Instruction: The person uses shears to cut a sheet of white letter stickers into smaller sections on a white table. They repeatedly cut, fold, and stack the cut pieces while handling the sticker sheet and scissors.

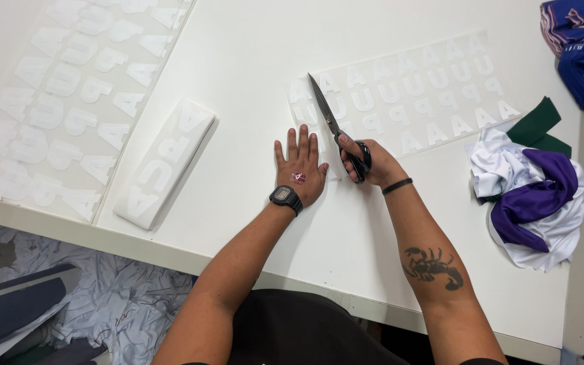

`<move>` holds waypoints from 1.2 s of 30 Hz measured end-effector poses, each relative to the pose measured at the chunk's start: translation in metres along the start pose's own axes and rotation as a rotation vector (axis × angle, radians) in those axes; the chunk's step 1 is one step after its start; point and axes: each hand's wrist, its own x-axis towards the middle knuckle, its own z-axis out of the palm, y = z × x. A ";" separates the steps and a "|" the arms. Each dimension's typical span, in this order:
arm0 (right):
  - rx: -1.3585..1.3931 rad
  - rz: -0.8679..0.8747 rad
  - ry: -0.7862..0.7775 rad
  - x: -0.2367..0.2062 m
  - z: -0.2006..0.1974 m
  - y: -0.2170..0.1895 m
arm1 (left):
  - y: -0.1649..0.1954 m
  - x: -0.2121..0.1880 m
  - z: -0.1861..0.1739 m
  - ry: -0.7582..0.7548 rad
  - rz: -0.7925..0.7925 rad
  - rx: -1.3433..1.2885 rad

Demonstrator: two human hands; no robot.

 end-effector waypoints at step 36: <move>0.062 -0.113 0.109 -0.179 -0.073 0.232 | -0.029 0.015 0.013 -0.026 0.271 0.120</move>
